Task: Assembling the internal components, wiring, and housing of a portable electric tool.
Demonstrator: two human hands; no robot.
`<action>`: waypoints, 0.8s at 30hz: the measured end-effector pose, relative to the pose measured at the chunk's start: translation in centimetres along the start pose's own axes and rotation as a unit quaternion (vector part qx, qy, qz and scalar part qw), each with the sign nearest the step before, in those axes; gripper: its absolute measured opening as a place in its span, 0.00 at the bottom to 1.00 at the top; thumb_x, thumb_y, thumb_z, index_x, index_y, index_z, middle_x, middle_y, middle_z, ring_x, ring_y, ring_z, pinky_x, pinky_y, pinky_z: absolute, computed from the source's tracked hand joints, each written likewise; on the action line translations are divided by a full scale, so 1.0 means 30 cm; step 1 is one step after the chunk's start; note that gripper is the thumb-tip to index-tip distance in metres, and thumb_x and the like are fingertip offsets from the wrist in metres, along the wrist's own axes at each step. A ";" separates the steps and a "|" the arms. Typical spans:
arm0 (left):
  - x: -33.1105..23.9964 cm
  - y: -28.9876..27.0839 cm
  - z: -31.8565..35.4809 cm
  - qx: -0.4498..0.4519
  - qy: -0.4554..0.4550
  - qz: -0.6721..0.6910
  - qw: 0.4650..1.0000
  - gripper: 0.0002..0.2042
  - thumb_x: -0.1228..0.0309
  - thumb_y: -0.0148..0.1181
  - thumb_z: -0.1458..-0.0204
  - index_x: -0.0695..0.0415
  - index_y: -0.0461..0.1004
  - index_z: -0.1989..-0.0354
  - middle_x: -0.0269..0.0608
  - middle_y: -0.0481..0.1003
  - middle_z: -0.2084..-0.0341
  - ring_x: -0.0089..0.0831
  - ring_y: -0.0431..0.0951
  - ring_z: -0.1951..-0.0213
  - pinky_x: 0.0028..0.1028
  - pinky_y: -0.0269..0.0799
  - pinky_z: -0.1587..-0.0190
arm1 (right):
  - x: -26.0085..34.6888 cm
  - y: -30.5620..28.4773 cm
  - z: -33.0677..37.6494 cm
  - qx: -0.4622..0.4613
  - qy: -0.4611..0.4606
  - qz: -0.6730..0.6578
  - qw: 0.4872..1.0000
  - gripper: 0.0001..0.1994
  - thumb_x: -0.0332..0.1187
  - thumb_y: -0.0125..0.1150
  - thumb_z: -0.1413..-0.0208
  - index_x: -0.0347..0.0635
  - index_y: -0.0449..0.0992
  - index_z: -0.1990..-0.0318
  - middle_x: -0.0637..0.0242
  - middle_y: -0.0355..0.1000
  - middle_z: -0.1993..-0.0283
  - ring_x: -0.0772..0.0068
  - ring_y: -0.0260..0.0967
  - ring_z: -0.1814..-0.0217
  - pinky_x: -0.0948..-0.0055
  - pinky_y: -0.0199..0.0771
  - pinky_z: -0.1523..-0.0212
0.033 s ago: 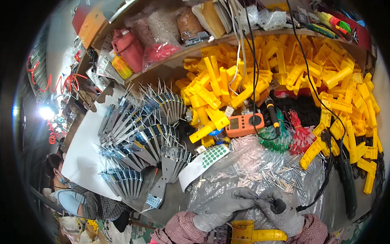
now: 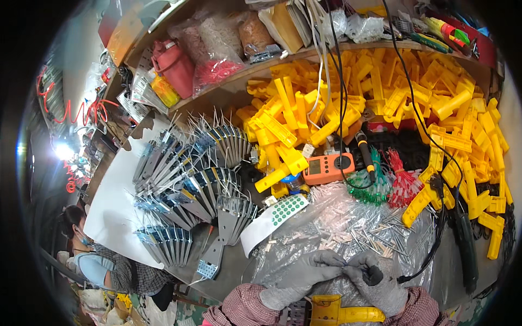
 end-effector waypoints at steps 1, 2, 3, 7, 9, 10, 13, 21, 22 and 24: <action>-0.040 0.018 0.009 -0.009 0.021 -0.071 0.997 0.10 0.78 0.63 0.45 0.64 0.75 0.55 0.36 0.78 0.62 0.20 0.77 0.60 0.19 0.74 0.55 | 0.013 -0.007 0.001 0.042 0.011 0.074 0.996 0.10 0.32 0.58 0.38 0.36 0.70 0.54 0.64 0.73 0.69 0.76 0.72 0.67 0.76 0.73 0.63; -0.051 0.023 0.004 -0.005 0.019 -0.071 0.997 0.10 0.78 0.63 0.45 0.64 0.75 0.55 0.36 0.78 0.62 0.20 0.77 0.60 0.19 0.74 0.55 | 0.003 -0.016 -0.005 0.039 0.014 0.075 0.996 0.10 0.32 0.58 0.38 0.36 0.70 0.54 0.64 0.73 0.69 0.76 0.72 0.67 0.76 0.73 0.63; -0.071 0.022 0.000 -0.023 0.056 -0.123 0.991 0.09 0.78 0.63 0.45 0.64 0.76 0.56 0.37 0.78 0.62 0.20 0.77 0.60 0.19 0.74 0.55 | -0.014 -0.011 -0.013 0.054 0.009 0.057 0.997 0.11 0.31 0.56 0.37 0.36 0.68 0.50 0.64 0.72 0.68 0.74 0.73 0.66 0.74 0.74 0.62; -0.066 0.017 -0.016 -0.024 0.082 -0.120 0.989 0.06 0.80 0.62 0.46 0.65 0.77 0.60 0.38 0.78 0.62 0.20 0.77 0.60 0.20 0.74 0.56 | 0.024 0.003 -0.064 0.115 -0.070 0.124 0.983 0.24 0.29 0.49 0.35 0.38 0.54 0.32 0.61 0.73 0.66 0.66 0.73 0.65 0.68 0.74 0.61; -0.100 0.026 0.007 -0.024 0.088 -0.155 0.984 0.04 0.81 0.62 0.46 0.65 0.77 0.62 0.39 0.78 0.63 0.21 0.77 0.60 0.21 0.74 0.56 | -0.026 0.002 -0.057 0.155 -0.035 0.117 0.980 0.31 0.29 0.48 0.35 0.39 0.43 0.28 0.61 0.73 0.66 0.62 0.73 0.65 0.66 0.73 0.61; -0.114 0.032 -0.001 -0.019 0.088 -0.141 0.986 0.04 0.82 0.62 0.46 0.65 0.77 0.63 0.39 0.78 0.63 0.20 0.77 0.60 0.21 0.74 0.56 | -0.067 -0.019 -0.053 0.167 0.026 0.092 0.981 0.35 0.30 0.46 0.35 0.39 0.36 0.26 0.63 0.73 0.66 0.61 0.72 0.65 0.65 0.73 0.61; -0.128 0.038 -0.022 -0.031 0.121 -0.277 0.953 0.12 0.83 0.62 0.48 0.63 0.73 0.54 0.35 0.75 0.63 0.19 0.76 0.60 0.18 0.73 0.57 | -0.040 -0.013 -0.058 0.182 0.031 0.157 0.970 0.31 0.28 0.48 0.36 0.42 0.46 0.27 0.55 0.75 0.56 0.60 0.75 0.58 0.68 0.74 0.59; -0.130 0.026 0.001 -0.051 0.098 -0.115 0.987 0.09 0.81 0.59 0.45 0.62 0.74 0.57 0.36 0.77 0.68 0.21 0.77 0.67 0.21 0.74 0.63 | -0.045 0.054 -0.048 0.179 0.045 -0.061 0.981 0.24 0.27 0.54 0.40 0.40 0.64 0.35 0.52 0.75 0.50 0.63 0.75 0.50 0.68 0.75 0.48; -0.132 0.038 0.013 -0.055 0.110 -0.116 0.986 0.06 0.81 0.59 0.45 0.62 0.75 0.60 0.37 0.77 0.71 0.22 0.77 0.69 0.22 0.74 0.65 | -0.056 0.062 -0.040 0.184 0.050 -0.063 0.980 0.24 0.27 0.54 0.40 0.40 0.64 0.35 0.52 0.75 0.50 0.63 0.75 0.50 0.68 0.75 0.48; -0.174 0.054 0.032 -0.081 0.162 -0.280 0.943 0.05 0.80 0.60 0.45 0.61 0.74 0.61 0.37 0.77 0.72 0.23 0.77 0.70 0.23 0.73 0.66 | -0.103 0.066 -0.030 0.148 0.122 -0.152 0.970 0.21 0.27 0.56 0.41 0.38 0.69 0.39 0.55 0.76 0.52 0.68 0.75 0.52 0.71 0.75 0.50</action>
Point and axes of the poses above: each hand's wrist, its own z-axis away from the middle knuckle, its own y-axis out of the palm, x = y × z, the point moved 6 cm from there along -z, towards the middle knuckle
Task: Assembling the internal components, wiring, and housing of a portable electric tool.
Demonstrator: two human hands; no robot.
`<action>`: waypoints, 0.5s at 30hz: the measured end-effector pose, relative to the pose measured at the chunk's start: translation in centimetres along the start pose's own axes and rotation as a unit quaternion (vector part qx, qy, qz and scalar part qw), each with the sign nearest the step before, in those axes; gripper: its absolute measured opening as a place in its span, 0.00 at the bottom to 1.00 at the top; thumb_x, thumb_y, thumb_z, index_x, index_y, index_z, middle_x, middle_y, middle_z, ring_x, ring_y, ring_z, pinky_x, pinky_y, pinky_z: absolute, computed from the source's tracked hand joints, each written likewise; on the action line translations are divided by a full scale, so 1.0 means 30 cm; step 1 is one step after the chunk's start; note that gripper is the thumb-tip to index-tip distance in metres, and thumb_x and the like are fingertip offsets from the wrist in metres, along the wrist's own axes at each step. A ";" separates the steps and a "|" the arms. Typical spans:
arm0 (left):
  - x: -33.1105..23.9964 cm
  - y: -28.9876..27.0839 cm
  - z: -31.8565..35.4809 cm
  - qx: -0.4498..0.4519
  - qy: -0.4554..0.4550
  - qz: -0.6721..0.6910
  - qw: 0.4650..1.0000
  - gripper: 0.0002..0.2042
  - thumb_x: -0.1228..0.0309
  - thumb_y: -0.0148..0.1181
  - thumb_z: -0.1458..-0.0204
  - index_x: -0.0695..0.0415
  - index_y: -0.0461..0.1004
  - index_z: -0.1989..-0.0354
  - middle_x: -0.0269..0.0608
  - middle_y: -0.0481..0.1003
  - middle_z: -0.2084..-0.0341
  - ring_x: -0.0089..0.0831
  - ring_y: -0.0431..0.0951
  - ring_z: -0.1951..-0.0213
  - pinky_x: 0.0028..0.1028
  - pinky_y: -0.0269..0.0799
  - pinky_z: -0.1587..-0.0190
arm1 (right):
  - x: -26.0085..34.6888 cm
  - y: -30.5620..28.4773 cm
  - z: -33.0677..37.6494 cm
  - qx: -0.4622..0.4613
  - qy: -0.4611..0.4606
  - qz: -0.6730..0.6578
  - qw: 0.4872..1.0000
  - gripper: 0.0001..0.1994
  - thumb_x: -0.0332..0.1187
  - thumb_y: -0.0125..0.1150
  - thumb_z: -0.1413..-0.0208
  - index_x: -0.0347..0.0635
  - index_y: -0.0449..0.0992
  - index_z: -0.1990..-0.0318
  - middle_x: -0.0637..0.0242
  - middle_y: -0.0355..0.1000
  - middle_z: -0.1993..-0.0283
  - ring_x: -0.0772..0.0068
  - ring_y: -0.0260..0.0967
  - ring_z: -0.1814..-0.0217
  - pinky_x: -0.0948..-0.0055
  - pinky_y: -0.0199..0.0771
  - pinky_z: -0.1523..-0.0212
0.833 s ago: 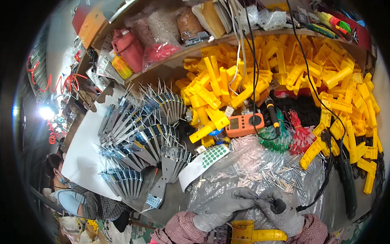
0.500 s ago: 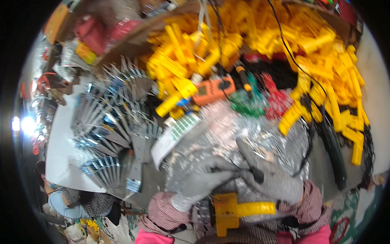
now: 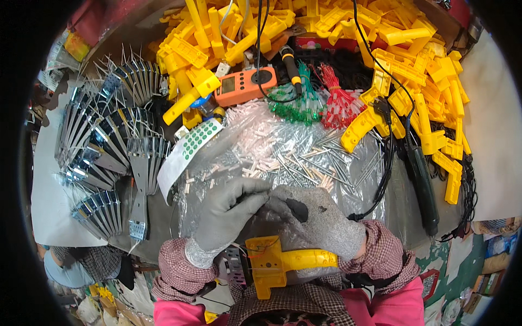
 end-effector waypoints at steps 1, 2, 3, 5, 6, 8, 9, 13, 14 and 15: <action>-0.032 -0.004 0.000 -0.010 0.066 -0.167 0.984 0.04 0.79 0.60 0.46 0.60 0.74 0.63 0.38 0.76 0.74 0.24 0.77 0.71 0.24 0.72 0.68 | 0.054 0.003 0.004 0.010 -0.049 0.124 0.991 0.17 0.27 0.56 0.40 0.38 0.72 0.43 0.57 0.76 0.53 0.69 0.76 0.53 0.74 0.75 0.52; -0.047 -0.010 0.011 -0.014 0.060 -0.163 0.985 0.04 0.79 0.60 0.46 0.60 0.74 0.63 0.38 0.76 0.74 0.24 0.77 0.71 0.24 0.72 0.68 | 0.042 0.001 0.012 0.016 -0.043 0.123 0.991 0.17 0.27 0.56 0.40 0.38 0.72 0.43 0.57 0.76 0.53 0.69 0.76 0.53 0.74 0.75 0.52; -0.084 -0.002 0.028 0.007 0.117 -0.291 0.950 0.05 0.77 0.60 0.44 0.61 0.74 0.61 0.39 0.76 0.73 0.30 0.78 0.70 0.26 0.73 0.66 | 0.041 -0.004 0.023 0.007 -0.086 0.169 0.982 0.15 0.28 0.56 0.40 0.37 0.74 0.46 0.58 0.77 0.55 0.70 0.76 0.54 0.74 0.75 0.54; -0.151 -0.049 0.074 -0.050 0.218 -0.456 0.861 0.05 0.76 0.59 0.44 0.61 0.74 0.61 0.40 0.76 0.73 0.35 0.78 0.70 0.28 0.73 0.65 | 0.088 -0.004 0.023 0.011 -0.195 0.224 0.955 0.10 0.29 0.57 0.40 0.36 0.77 0.53 0.60 0.78 0.60 0.74 0.76 0.60 0.75 0.75 0.57; -0.189 -0.109 0.121 -0.125 0.264 -0.495 0.819 0.04 0.76 0.58 0.44 0.60 0.74 0.62 0.40 0.76 0.74 0.34 0.78 0.70 0.29 0.73 0.65 | 0.057 -0.031 0.028 -0.035 -0.114 0.114 0.986 0.10 0.33 0.54 0.36 0.35 0.77 0.57 0.61 0.78 0.64 0.74 0.75 0.64 0.76 0.74 0.58; -0.170 -0.321 0.204 -0.281 -0.032 -0.042 0.958 0.03 0.74 0.57 0.44 0.57 0.76 0.64 0.37 0.77 0.76 0.34 0.78 0.72 0.31 0.74 0.66 | 0.008 -0.126 0.015 -0.042 0.024 0.172 0.984 0.15 0.38 0.50 0.33 0.35 0.77 0.56 0.61 0.78 0.63 0.75 0.75 0.60 0.78 0.73 0.55; -0.120 -0.312 0.268 -0.028 -0.091 -0.107 0.990 0.04 0.71 0.58 0.44 0.56 0.77 0.65 0.37 0.77 0.76 0.34 0.78 0.72 0.32 0.74 0.66 | 0.000 -0.115 0.007 -0.051 -0.005 0.130 0.990 0.18 0.42 0.50 0.34 0.34 0.76 0.55 0.63 0.77 0.65 0.76 0.73 0.63 0.79 0.72 0.57; -0.001 -0.234 0.439 0.206 -0.172 -0.411 0.871 0.18 0.53 0.67 0.52 0.55 0.77 0.62 0.43 0.77 0.75 0.38 0.79 0.72 0.35 0.74 0.66 | 0.041 -0.011 0.028 0.139 -0.023 0.206 0.968 0.19 0.43 0.58 0.39 0.34 0.76 0.54 0.66 0.75 0.60 0.77 0.70 0.62 0.76 0.70 0.59; -0.009 -0.232 0.407 0.045 -0.138 -0.367 0.919 0.18 0.54 0.67 0.52 0.55 0.77 0.63 0.44 0.76 0.75 0.39 0.79 0.72 0.35 0.74 0.65 | 0.054 -0.002 0.026 0.145 -0.025 0.209 0.967 0.19 0.43 0.58 0.39 0.34 0.76 0.54 0.66 0.75 0.60 0.77 0.70 0.62 0.76 0.70 0.59; 0.027 -0.200 0.377 -0.021 -0.071 -0.307 0.949 0.16 0.55 0.66 0.50 0.56 0.78 0.64 0.44 0.76 0.75 0.39 0.79 0.73 0.35 0.74 0.65 | 0.040 0.007 0.017 0.163 0.059 0.174 0.969 0.18 0.43 0.60 0.40 0.35 0.76 0.53 0.66 0.75 0.57 0.77 0.70 0.58 0.76 0.70 0.56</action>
Point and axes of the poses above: each hand's wrist, its own z-axis away from the middle knuckle, its own y-axis out of the palm, x = y × z, the point moved 6 cm from there along -z, towards the middle knuckle
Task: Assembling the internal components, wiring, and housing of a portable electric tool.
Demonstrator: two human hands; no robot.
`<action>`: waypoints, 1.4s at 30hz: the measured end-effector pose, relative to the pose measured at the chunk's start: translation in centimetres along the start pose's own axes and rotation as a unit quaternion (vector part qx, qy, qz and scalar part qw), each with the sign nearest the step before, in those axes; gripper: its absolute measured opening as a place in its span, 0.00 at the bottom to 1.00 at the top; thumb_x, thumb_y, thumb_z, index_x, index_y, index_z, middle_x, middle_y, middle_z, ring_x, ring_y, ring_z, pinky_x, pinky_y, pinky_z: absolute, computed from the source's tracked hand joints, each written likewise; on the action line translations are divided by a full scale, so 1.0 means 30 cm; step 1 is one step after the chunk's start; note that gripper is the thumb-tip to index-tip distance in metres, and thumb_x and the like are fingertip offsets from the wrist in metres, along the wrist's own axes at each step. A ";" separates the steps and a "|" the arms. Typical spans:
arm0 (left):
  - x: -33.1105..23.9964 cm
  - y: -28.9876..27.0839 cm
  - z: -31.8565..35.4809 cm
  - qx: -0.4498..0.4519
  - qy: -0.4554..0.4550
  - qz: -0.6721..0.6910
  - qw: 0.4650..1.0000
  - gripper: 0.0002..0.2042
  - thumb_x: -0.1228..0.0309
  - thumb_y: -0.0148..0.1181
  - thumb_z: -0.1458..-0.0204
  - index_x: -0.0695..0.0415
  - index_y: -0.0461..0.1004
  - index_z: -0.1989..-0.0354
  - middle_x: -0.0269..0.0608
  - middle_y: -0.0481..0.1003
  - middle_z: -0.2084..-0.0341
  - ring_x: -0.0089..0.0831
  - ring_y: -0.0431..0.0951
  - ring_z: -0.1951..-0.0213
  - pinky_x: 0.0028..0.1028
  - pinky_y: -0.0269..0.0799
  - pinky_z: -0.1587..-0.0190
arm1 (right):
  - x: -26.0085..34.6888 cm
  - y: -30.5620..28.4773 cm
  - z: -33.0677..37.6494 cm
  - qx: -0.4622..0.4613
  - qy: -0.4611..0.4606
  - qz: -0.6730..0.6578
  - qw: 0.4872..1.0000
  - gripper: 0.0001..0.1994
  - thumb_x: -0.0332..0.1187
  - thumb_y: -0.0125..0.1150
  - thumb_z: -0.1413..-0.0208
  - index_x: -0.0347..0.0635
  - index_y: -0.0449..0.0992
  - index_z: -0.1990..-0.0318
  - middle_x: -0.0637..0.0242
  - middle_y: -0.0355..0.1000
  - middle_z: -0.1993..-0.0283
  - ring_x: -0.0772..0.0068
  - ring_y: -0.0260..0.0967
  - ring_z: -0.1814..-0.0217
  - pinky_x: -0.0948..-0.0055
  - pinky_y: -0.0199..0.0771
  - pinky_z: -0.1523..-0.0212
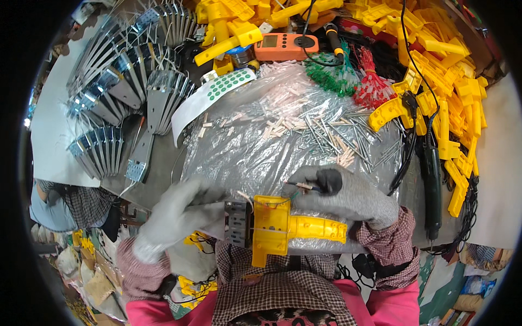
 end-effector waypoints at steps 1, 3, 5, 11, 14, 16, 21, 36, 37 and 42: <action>0.010 0.029 -0.042 -0.076 0.048 0.073 0.993 0.15 0.57 0.64 0.49 0.57 0.78 0.65 0.44 0.76 0.76 0.39 0.78 0.73 0.34 0.74 0.65 | -0.016 0.013 -0.006 0.030 0.077 -0.046 0.996 0.17 0.42 0.61 0.41 0.36 0.76 0.52 0.66 0.75 0.55 0.78 0.70 0.55 0.77 0.70 0.53; -0.003 0.087 -0.122 -0.042 0.027 0.099 0.994 0.12 0.62 0.62 0.47 0.59 0.77 0.65 0.46 0.76 0.73 0.39 0.78 0.70 0.34 0.73 0.64 | -0.006 0.030 -0.029 -0.002 0.010 -0.052 0.999 0.16 0.40 0.62 0.42 0.38 0.76 0.53 0.66 0.75 0.56 0.79 0.70 0.55 0.78 0.70 0.51; 0.023 0.125 -0.160 -0.006 0.006 0.126 0.992 0.09 0.67 0.60 0.45 0.61 0.76 0.65 0.48 0.76 0.71 0.40 0.79 0.68 0.34 0.73 0.63 | 0.020 0.058 -0.051 -0.033 -0.031 -0.145 0.988 0.15 0.40 0.62 0.42 0.38 0.76 0.53 0.65 0.75 0.57 0.78 0.71 0.55 0.78 0.69 0.50; -0.079 0.007 -0.148 -0.145 0.113 -0.103 0.977 0.13 0.60 0.62 0.47 0.59 0.75 0.70 0.43 0.73 0.74 0.39 0.75 0.71 0.37 0.68 0.68 | 0.011 0.119 -0.068 0.036 0.033 -0.156 0.987 0.14 0.39 0.62 0.40 0.38 0.74 0.55 0.69 0.76 0.60 0.82 0.71 0.55 0.79 0.71 0.54; -0.213 0.149 0.021 -0.052 0.151 -0.307 0.938 0.13 0.57 0.64 0.51 0.55 0.75 0.69 0.39 0.71 0.73 0.36 0.73 0.70 0.34 0.67 0.67 | -0.011 0.130 -0.062 0.021 0.045 -0.142 0.989 0.14 0.40 0.61 0.39 0.38 0.74 0.54 0.69 0.75 0.59 0.83 0.71 0.54 0.79 0.71 0.53; -0.191 0.301 0.049 -0.021 0.171 -0.399 0.901 0.13 0.58 0.67 0.52 0.52 0.75 0.66 0.36 0.70 0.72 0.33 0.71 0.70 0.33 0.68 0.66 | 0.003 0.132 -0.070 -0.012 0.005 -0.166 0.986 0.13 0.38 0.60 0.38 0.38 0.74 0.53 0.70 0.75 0.58 0.83 0.70 0.54 0.79 0.71 0.53; -0.134 0.197 0.030 -0.060 0.106 -0.010 0.993 0.10 0.73 0.66 0.51 0.55 0.76 0.60 0.32 0.74 0.70 0.26 0.76 0.68 0.31 0.73 0.63 | 0.030 0.128 -0.055 -0.013 0.005 -0.154 0.988 0.13 0.36 0.60 0.38 0.37 0.75 0.53 0.70 0.74 0.59 0.83 0.70 0.55 0.79 0.71 0.53; -0.004 0.231 0.004 -0.073 -0.119 0.527 0.838 0.08 0.80 0.59 0.45 0.65 0.75 0.57 0.37 0.78 0.70 0.15 0.77 0.72 0.16 0.74 0.71 | 0.025 0.189 -0.045 -0.037 0.041 -0.075 0.996 0.12 0.35 0.61 0.39 0.36 0.77 0.55 0.67 0.75 0.64 0.85 0.68 0.61 0.78 0.71 0.59; -0.006 0.230 0.005 -0.073 -0.123 0.521 0.841 0.08 0.80 0.59 0.45 0.65 0.75 0.57 0.37 0.78 0.70 0.15 0.77 0.73 0.16 0.74 0.72 | 0.026 0.185 -0.045 -0.039 0.033 -0.046 0.998 0.12 0.36 0.61 0.40 0.36 0.77 0.55 0.66 0.75 0.65 0.85 0.68 0.62 0.78 0.71 0.60; -0.017 0.221 0.008 -0.086 -0.096 0.496 0.859 0.07 0.80 0.58 0.45 0.65 0.75 0.58 0.38 0.78 0.71 0.15 0.76 0.73 0.16 0.74 0.73 | 0.020 0.188 -0.054 -0.041 0.018 -0.015 0.999 0.12 0.36 0.60 0.40 0.37 0.76 0.56 0.66 0.74 0.65 0.83 0.70 0.62 0.77 0.71 0.60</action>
Point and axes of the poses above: each hand's wrist, its own z-axis away from the middle knuckle, its own y-axis out of the palm, x = y × z, the point moved 6 cm from there along -z, towards the middle knuckle
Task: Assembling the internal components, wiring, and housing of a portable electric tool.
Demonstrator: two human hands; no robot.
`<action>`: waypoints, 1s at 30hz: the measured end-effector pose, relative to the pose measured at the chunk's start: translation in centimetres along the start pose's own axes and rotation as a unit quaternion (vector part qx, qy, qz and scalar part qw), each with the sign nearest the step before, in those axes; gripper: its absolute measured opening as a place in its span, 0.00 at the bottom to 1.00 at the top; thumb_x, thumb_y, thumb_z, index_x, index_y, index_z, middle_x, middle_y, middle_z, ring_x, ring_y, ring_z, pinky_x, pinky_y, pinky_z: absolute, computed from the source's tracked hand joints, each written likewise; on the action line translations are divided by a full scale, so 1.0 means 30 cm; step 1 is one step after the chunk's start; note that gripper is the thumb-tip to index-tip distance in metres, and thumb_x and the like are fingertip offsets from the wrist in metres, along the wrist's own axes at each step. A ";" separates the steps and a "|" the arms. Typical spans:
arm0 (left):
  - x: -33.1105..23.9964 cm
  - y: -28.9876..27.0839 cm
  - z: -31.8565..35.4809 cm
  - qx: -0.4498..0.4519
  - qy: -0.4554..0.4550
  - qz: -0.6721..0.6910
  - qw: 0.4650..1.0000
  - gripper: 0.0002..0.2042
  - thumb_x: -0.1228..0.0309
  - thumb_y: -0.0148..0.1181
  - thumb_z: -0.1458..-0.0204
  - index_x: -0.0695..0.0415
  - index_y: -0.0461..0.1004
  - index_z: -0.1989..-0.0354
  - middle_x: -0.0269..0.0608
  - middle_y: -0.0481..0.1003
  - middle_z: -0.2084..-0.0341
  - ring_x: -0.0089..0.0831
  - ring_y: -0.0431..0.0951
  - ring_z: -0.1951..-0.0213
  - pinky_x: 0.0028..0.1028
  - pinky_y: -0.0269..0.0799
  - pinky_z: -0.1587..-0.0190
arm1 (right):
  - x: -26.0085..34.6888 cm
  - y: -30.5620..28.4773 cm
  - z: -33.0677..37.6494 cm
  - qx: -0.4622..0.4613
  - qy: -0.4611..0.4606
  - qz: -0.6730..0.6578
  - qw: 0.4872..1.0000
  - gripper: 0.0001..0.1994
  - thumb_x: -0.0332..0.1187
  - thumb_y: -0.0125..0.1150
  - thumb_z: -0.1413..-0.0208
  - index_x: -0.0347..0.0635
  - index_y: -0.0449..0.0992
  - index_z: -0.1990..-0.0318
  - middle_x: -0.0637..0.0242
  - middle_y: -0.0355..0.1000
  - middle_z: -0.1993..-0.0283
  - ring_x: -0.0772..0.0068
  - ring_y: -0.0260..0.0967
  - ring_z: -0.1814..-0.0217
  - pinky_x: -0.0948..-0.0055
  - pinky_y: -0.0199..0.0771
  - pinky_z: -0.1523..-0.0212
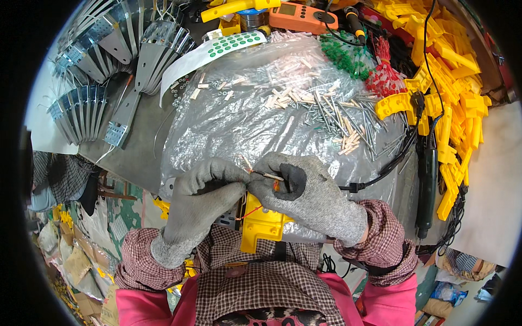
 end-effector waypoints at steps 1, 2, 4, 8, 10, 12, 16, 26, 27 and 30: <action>-0.009 0.004 -0.002 0.008 0.032 -0.020 0.999 0.07 0.81 0.58 0.46 0.65 0.75 0.59 0.38 0.78 0.71 0.16 0.76 0.74 0.16 0.73 0.73 | 0.011 -0.005 0.002 -0.003 -0.030 0.036 0.999 0.11 0.36 0.58 0.39 0.37 0.76 0.56 0.67 0.74 0.65 0.83 0.70 0.61 0.77 0.71 0.59; -0.011 0.005 -0.003 0.011 0.033 -0.020 0.999 0.07 0.81 0.58 0.46 0.65 0.75 0.59 0.38 0.78 0.71 0.16 0.76 0.74 0.16 0.73 0.73 | 0.004 0.001 0.005 -0.007 -0.029 0.037 0.999 0.11 0.36 0.58 0.39 0.37 0.76 0.56 0.67 0.74 0.65 0.83 0.70 0.61 0.77 0.71 0.59; 0.006 0.014 -0.004 0.051 -0.025 0.051 0.997 0.07 0.81 0.58 0.45 0.65 0.75 0.59 0.37 0.78 0.72 0.16 0.77 0.73 0.16 0.73 0.73 | -0.008 -0.018 0.019 -0.100 -0.074 -0.229 0.965 0.10 0.35 0.56 0.37 0.36 0.74 0.56 0.69 0.72 0.64 0.82 0.69 0.61 0.79 0.70 0.58; 0.026 0.022 -0.020 0.081 -0.123 0.046 0.988 0.07 0.81 0.57 0.45 0.64 0.74 0.59 0.38 0.78 0.71 0.16 0.77 0.73 0.16 0.74 0.72 | 0.000 -0.056 0.022 -0.046 0.009 -0.140 0.989 0.09 0.33 0.57 0.37 0.35 0.73 0.56 0.70 0.71 0.64 0.83 0.69 0.60 0.81 0.70 0.57; 0.006 0.021 -0.027 0.073 -0.091 -0.027 0.993 0.06 0.81 0.57 0.44 0.64 0.74 0.59 0.39 0.79 0.71 0.17 0.78 0.73 0.16 0.75 0.70 | -0.008 -0.070 0.015 -0.047 0.005 -0.147 0.988 0.09 0.32 0.58 0.37 0.35 0.73 0.56 0.70 0.72 0.64 0.83 0.69 0.61 0.81 0.71 0.57; -0.001 0.027 -0.036 0.063 -0.081 -0.015 0.995 0.05 0.81 0.58 0.44 0.64 0.75 0.60 0.39 0.79 0.70 0.18 0.79 0.73 0.16 0.75 0.70 | -0.001 -0.066 0.020 -0.077 0.032 -0.246 0.966 0.08 0.31 0.59 0.38 0.35 0.74 0.58 0.68 0.75 0.63 0.83 0.72 0.62 0.82 0.72 0.58; 0.003 0.019 -0.045 0.023 -0.056 0.037 0.997 0.04 0.81 0.59 0.44 0.65 0.76 0.62 0.38 0.80 0.70 0.19 0.80 0.71 0.17 0.77 0.68 | -0.011 -0.078 0.011 -0.042 0.060 -0.234 0.970 0.06 0.29 0.57 0.39 0.36 0.72 0.58 0.63 0.75 0.60 0.81 0.71 0.62 0.79 0.72 0.60; -0.001 0.027 -0.054 0.052 -0.041 -0.004 0.998 0.12 0.83 0.60 0.47 0.64 0.71 0.55 0.42 0.78 0.67 0.21 0.79 0.67 0.19 0.77 0.65 | -0.010 -0.048 0.012 0.035 0.106 -0.154 0.982 0.11 0.39 0.52 0.35 0.39 0.70 0.59 0.76 0.69 0.73 0.89 0.64 0.73 0.86 0.64 0.71; -0.005 0.028 -0.054 0.057 -0.048 -0.015 0.997 0.12 0.82 0.60 0.45 0.66 0.69 0.54 0.41 0.77 0.66 0.20 0.78 0.66 0.18 0.77 0.64 | -0.013 -0.041 0.010 0.036 0.106 -0.154 0.982 0.11 0.39 0.52 0.35 0.39 0.70 0.59 0.76 0.69 0.73 0.89 0.64 0.73 0.86 0.64 0.71; -0.006 0.039 -0.059 0.066 -0.044 -0.018 0.997 0.12 0.81 0.59 0.44 0.67 0.69 0.53 0.41 0.76 0.66 0.20 0.77 0.66 0.18 0.77 0.64 | -0.028 -0.014 0.008 0.055 0.019 -0.182 0.982 0.09 0.34 0.54 0.35 0.37 0.70 0.55 0.75 0.68 0.69 0.87 0.64 0.70 0.84 0.66 0.67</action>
Point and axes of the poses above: each hand's wrist, its own z-axis away from the middle knuckle, its own y-axis out of the palm, x = y × z, the point moved 6 cm from there along -z, towards the middle knuckle
